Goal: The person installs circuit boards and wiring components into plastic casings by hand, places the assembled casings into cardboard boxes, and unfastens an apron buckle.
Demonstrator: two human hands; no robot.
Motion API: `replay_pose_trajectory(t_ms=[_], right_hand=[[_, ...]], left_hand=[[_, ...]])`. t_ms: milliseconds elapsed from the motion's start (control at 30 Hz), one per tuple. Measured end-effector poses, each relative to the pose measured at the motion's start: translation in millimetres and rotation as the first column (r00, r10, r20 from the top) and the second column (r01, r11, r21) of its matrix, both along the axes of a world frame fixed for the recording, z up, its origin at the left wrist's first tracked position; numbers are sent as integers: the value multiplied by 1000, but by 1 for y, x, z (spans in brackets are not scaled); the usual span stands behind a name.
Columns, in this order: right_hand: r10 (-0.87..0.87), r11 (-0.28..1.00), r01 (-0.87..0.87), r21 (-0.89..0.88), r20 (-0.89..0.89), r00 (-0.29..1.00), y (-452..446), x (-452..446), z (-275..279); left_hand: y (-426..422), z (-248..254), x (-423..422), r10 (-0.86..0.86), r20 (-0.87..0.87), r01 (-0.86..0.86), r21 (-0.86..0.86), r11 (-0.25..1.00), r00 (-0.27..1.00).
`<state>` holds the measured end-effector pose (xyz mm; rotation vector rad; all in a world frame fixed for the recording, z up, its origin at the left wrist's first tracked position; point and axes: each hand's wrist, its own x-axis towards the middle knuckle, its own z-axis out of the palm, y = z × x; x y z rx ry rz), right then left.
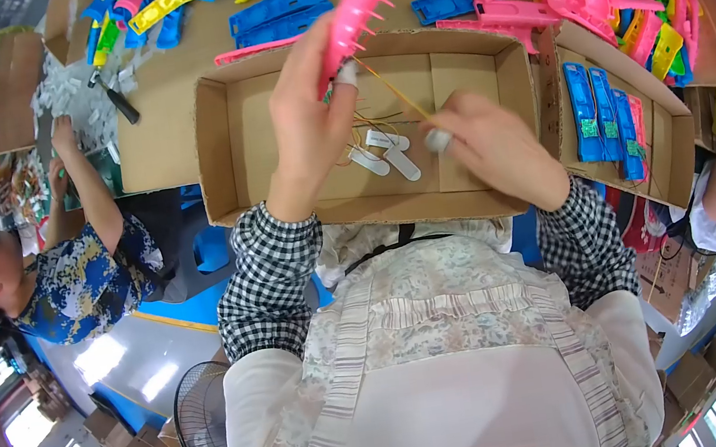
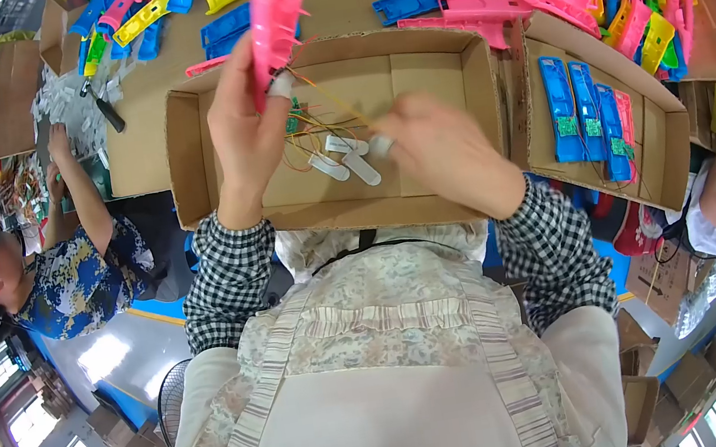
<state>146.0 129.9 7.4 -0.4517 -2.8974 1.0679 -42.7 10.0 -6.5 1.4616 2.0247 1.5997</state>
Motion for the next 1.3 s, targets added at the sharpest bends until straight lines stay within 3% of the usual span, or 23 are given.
replay_pose_trajectory(t_ms=[33, 67, 100, 133, 167, 200, 233, 267, 367, 433, 533, 567, 667, 733, 800, 833, 900, 1100, 1133, 1167, 1200, 1233, 1300], right_hand=[[-34, 919, 42, 393, -27, 999, 6, 0, -5], [-97, 828, 81, 554, 0, 995, 19, -4, -13], [-243, 811, 136, 569, 116, 963, 30, -9, -3], [-226, 821, 260, 508, -129, 966, 41, -13, 3], [-207, 833, 360, 420, -366, 907, 50, -15, 9], [-205, 828, 361, 428, -369, 907, 53, -21, 18], [-78, 882, 317, 348, -556, 827, 52, -31, 28], [32, 928, 247, 279, -721, 692, 50, -40, 33], [168, 935, 161, 317, -792, 587, 49, -65, 20], [160, 930, 180, 320, -796, 584, 52, -77, -2], [124, 908, 257, 332, -797, 591, 51, -85, -12], [122, 908, 257, 331, -796, 593, 50, -83, -14], [109, 899, 262, 350, -759, 642, 52, -83, -20], [8, 955, 191, 229, -660, 752, 51, -76, -19], [-73, 972, 192, 133, -608, 791, 48, -66, -9], [-143, 980, 193, 37, -542, 828, 48, -61, -5], [-196, 979, 190, -71, -563, 803, 47, -60, -7], [-180, 981, 190, -50, -618, 766, 49, -55, -21], [-234, 963, 145, -228, -438, 868, 47, -48, -9], [-239, 961, 146, -236, -436, 867, 45, -44, -7], [-238, 833, -8, -553, -372, 897, 44, -41, -6], [-207, 585, -140, -799, -314, 926, 45, -38, -5], [-157, 495, -147, -857, -254, 954, 48, -29, -10]], left_hand=[[-1, -1, 1, -7, -1, 7, -2, 1000, 1000], [-2, -2, 4, -16, 83, 19, -34, 999, 996], [-3, -1, 10, -23, 163, 33, -58, 998, 986], [-1, 4, 17, -190, 570, 113, 169, 979, 799], [-3, 8, 19, -199, 566, 116, 179, 977, 800], [-7, 10, 21, -229, 733, 157, 167, 973, 641], [-8, 12, 21, -238, 862, 201, 162, 966, 448], [-7, 8, 24, -258, 875, 207, 186, 960, 410], [-8, 6, 34, -270, 894, 216, 202, 955, 358], [-9, 10, 37, -276, 890, 201, 215, 956, 364], [-8, 12, 36, -174, 821, 193, 79, 978, 544], [-9, 14, 42, -70, 692, 199, -107, 974, 718], [-7, 15, 37, 5, 436, 156, -331, 931, 900], [-7, 14, 33, -7, 361, 150, -368, 918, 933], [-8, 14, 26, -208, 841, 165, 144, 976, 499], [-8, 15, 26, -218, 841, 174, 150, 973, 495], [-10, 19, 32, -329, 915, 353, 236, 905, 232], [-11, 43, 47, -304, 940, 365, 232, 902, 155], [-12, 36, 50, -323, 906, 361, 215, 907, 274], [-14, 32, 51, -333, 860, 357, 193, 914, 386], [-12, 32, 48, -301, 847, 345, 151, 926, 438], [-10, 30, 46, -299, 847, 342, 150, 928, 440], [-8, 24, 44, -315, 809, 356, 141, 924, 497]])
